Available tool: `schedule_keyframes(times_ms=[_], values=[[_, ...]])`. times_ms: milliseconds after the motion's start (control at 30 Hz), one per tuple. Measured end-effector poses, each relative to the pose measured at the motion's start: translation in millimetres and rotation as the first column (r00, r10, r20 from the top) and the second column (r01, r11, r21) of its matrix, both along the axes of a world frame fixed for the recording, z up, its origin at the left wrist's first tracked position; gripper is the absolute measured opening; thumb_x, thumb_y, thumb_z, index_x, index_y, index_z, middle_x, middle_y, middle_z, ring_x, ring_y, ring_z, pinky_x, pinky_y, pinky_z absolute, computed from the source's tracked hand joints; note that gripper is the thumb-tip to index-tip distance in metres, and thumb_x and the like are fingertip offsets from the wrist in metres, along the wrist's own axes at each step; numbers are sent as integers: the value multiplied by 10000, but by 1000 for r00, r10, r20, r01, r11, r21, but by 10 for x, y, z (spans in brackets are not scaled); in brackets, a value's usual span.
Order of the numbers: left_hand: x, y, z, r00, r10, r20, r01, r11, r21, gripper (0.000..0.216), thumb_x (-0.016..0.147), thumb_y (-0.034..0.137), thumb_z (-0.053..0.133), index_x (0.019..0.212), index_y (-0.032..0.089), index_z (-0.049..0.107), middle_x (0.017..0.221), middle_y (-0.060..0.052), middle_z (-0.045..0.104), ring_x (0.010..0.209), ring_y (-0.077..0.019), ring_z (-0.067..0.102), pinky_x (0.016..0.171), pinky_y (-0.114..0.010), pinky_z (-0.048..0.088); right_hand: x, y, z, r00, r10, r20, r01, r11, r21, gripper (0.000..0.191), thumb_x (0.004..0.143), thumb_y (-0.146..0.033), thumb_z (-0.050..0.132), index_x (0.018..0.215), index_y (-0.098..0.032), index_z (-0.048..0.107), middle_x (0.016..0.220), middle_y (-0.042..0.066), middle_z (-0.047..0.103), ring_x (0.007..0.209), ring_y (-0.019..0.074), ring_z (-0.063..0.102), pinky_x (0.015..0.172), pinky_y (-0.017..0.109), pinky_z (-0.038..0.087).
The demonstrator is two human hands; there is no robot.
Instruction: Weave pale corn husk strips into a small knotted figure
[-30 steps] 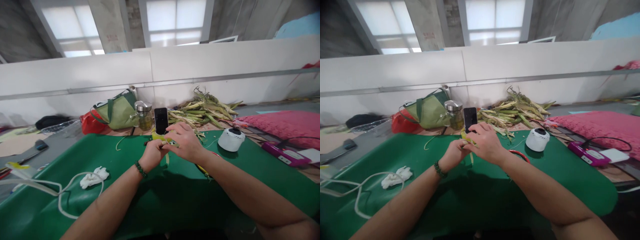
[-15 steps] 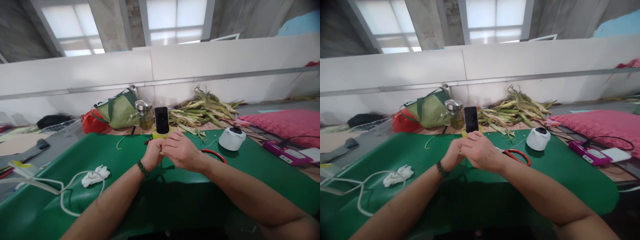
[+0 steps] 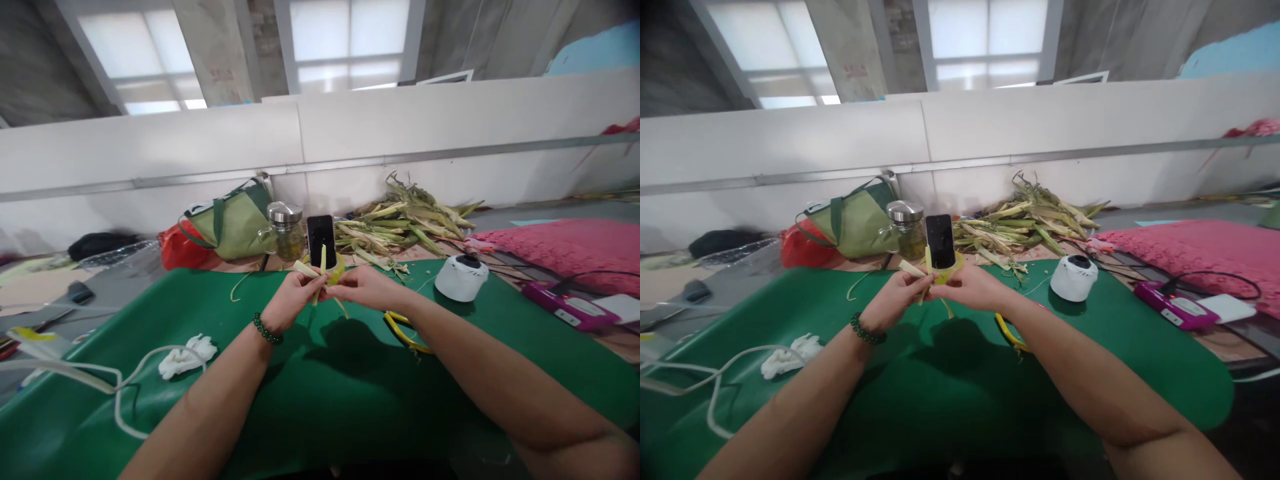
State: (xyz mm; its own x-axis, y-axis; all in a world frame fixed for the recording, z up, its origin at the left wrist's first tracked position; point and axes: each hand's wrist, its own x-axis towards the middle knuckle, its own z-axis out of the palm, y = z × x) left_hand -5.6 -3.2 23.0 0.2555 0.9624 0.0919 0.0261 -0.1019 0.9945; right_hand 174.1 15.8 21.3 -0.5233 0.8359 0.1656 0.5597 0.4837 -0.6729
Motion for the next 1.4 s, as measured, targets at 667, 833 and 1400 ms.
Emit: schedule_keyframes(times_ms=[667, 833, 1400], values=[[-124, -9, 89, 998, -16, -64, 7, 990, -139, 320, 491, 320, 849, 627, 113, 647, 533, 13, 585, 474, -79, 525, 479, -208, 464, 105, -54, 94, 933, 308, 185, -350, 895, 278, 305, 920, -273, 449, 700, -161, 627, 633, 7, 645, 552, 104, 547, 540, 209, 368], [-65, 75, -68, 976, 106, -192, -92, 993, 78, 168, 612, 269, 760, 615, 125, 671, 553, -8, 615, 518, -112, 554, 544, -243, 482, 1, -177, 53, 995, -40, 92, -30, 755, 655, 284, 894, -404, 515, 855, -167, 668, 718, 39, 676, 654, 146, 580, 594, 237, 356], [100, 52, -309, 945, 27, -326, 81, 946, 314, 42, 593, 121, 673, 558, 142, 684, 610, -35, 645, 645, -167, 544, 620, -260, 430, -51, -188, 0, 958, 151, 244, -278, 704, 654, 194, 920, -201, 458, 859, -155, 636, 731, 42, 582, 705, 146, 514, 626, 247, 345]])
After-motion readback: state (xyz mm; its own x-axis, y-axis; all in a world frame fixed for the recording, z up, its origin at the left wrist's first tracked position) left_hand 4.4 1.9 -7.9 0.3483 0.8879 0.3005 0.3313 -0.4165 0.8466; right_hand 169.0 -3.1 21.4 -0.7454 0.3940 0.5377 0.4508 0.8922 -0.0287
